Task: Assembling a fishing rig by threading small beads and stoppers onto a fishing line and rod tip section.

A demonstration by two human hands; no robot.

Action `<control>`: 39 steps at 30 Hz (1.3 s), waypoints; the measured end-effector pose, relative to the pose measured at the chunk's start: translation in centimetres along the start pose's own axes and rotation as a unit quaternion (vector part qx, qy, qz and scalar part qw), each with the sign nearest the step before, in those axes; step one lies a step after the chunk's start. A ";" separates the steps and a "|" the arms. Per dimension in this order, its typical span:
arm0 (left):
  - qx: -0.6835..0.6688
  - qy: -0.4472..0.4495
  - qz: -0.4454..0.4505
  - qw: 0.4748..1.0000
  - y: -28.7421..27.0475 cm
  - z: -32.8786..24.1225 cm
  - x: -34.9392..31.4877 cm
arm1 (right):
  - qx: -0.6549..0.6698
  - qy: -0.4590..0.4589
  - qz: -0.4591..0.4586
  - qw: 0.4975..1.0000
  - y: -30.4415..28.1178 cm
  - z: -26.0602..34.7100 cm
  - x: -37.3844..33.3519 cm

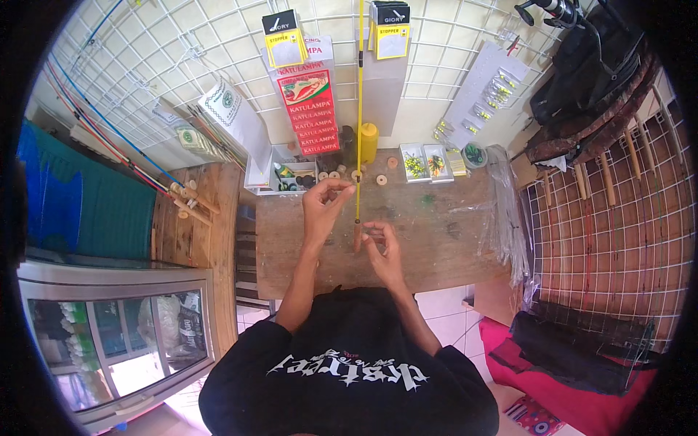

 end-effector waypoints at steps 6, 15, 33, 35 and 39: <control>-0.033 0.032 -0.025 0.999 -0.1 -0.7 0.6 | 0.057 0.053 -0.020 0.997 -0.5 -0.2 -0.1; -0.017 0.030 -0.021 0.999 0.0 -0.3 0.4 | 0.061 0.051 -0.029 0.996 -1.0 -0.3 0.1; -0.014 0.022 -0.026 0.999 0.1 -0.5 0.7 | 0.065 0.070 -0.034 0.995 -1.3 -0.1 0.0; -0.007 0.023 -0.027 0.999 0.1 -0.5 0.8 | 0.067 0.073 -0.035 0.994 -1.2 0.0 0.0; -0.016 0.029 -0.028 0.999 0.1 -0.8 1.1 | 0.056 0.060 -0.030 0.996 -1.3 -0.1 -0.1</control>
Point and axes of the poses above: each hand's wrist, its own x-axis towards the middle knuckle, its own y-axis out of the palm, z = x × y, the point moved 4 cm from there along x, towards the middle knuckle, and after that the axes turned 13 degrees about x, right-handed, at the moved point
